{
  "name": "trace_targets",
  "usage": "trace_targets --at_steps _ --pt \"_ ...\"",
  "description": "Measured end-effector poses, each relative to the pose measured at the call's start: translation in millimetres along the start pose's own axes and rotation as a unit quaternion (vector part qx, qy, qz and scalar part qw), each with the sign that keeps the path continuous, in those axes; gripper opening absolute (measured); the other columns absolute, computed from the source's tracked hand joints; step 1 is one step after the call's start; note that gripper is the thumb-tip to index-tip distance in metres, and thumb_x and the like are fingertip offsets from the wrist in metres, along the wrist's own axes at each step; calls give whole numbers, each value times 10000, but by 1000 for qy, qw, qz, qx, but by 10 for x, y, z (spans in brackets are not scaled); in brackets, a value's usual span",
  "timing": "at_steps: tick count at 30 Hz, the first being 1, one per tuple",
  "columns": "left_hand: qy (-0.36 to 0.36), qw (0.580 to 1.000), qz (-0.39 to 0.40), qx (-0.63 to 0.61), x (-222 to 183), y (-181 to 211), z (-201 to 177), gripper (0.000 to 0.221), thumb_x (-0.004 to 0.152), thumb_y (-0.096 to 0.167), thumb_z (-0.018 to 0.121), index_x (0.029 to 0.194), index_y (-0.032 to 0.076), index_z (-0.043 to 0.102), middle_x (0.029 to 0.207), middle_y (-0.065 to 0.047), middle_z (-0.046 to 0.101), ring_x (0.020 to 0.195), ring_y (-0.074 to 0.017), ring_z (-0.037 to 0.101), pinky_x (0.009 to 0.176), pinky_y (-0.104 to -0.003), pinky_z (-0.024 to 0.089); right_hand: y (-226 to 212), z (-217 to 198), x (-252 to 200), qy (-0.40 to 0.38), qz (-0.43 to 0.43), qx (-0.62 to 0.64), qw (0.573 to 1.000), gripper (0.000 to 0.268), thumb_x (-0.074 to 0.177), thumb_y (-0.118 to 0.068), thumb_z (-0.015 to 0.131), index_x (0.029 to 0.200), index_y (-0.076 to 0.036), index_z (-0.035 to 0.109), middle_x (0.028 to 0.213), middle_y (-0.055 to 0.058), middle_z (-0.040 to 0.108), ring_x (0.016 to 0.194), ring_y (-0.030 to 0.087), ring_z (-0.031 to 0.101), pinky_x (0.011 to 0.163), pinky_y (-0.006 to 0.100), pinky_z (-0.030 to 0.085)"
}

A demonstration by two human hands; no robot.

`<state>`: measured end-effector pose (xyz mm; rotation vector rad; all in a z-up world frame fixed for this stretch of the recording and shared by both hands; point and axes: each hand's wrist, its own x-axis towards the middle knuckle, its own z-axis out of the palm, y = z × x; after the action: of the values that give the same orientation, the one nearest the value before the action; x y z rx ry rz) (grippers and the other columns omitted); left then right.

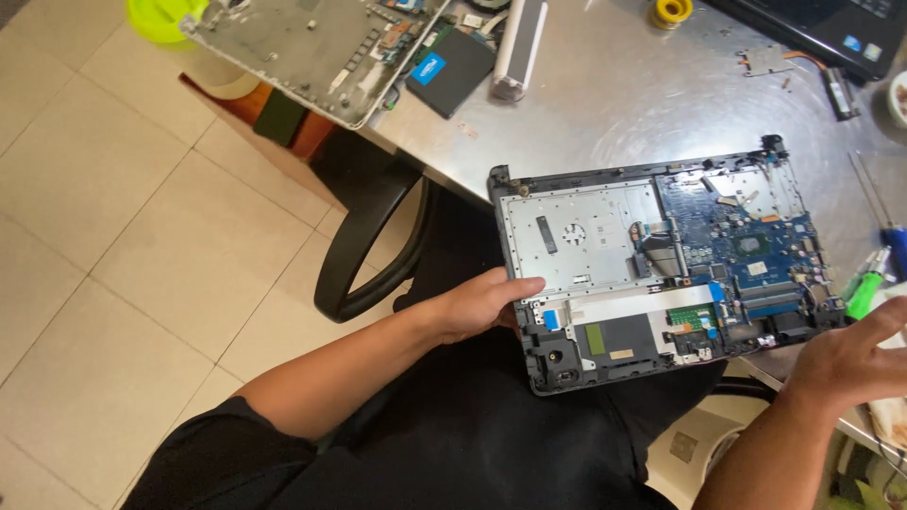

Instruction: Finalizing the assembly of a laptop by connecting internal components, installing an SSD, and cleaning a small circuit board.

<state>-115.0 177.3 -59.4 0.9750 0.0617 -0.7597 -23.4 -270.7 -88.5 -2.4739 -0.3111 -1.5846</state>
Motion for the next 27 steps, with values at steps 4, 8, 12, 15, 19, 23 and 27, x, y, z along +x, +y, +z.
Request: trace_targets --at_steps 4,8,12,15,19,23,27 --pt "20 1000 -6 16 -44 -5 23 511 1009 341 501 1396 12 553 1323 -169 687 1152 -301 675 961 -404 564 -641 -425 109 97 -5 137 986 76 1132 148 523 1202 170 545 1100 349 600 921 421 577 828 495 529" --pt "28 999 -20 14 -167 -56 -11 569 989 382 520 1378 -23 610 1360 -140 692 1226 -253 674 1117 -367 498 -1396 -762 -350 80 142 116 980 48 1064 81 507 1097 66 538 1057 215 536 964 341 517 838 405 440" --pt "-63 996 -14 57 -90 -162 -205 565 1018 352 497 1455 -4 530 1490 -135 594 1379 -263 571 1211 -385 407 -2230 -882 -513 38 325 176 928 158 1074 -52 465 1214 22 474 1099 214 563 980 283 574 831 332 456" --pt "-108 968 -123 191 7 -219 -546 570 1029 523 459 967 30 741 827 -43 682 723 -151 629 747 -281 525 -2389 -992 -814 -109 448 245 853 374 1073 -254 452 1366 -27 410 1078 128 513 945 177 517 840 291 410" --pt "-134 988 29 69 59 -234 -912 851 923 767 319 1398 100 550 1357 -186 677 1229 -330 671 1115 -495 475 -2415 -1034 -801 -85 447 320 831 490 1101 -372 428 1427 -20 332 973 115 567 821 154 539 782 267 431" --pt "-32 992 29 -119 27 76 -904 844 923 820 299 1333 135 573 1201 -202 745 1094 -387 735 1004 -547 561 -2312 -1039 -913 -71 541 368 753 240 1150 -175 407 1308 -3 461 913 134 607 759 208 616 722 301 515" --pt "26 994 -20 -104 49 163 -791 802 942 803 323 1229 117 621 1077 -179 783 933 -338 778 895 -503 621 -2390 -1001 -1112 -119 551 434 703 383 1147 -310 348 1031 -28 580 760 25 463 644 126 493 609 242 431"
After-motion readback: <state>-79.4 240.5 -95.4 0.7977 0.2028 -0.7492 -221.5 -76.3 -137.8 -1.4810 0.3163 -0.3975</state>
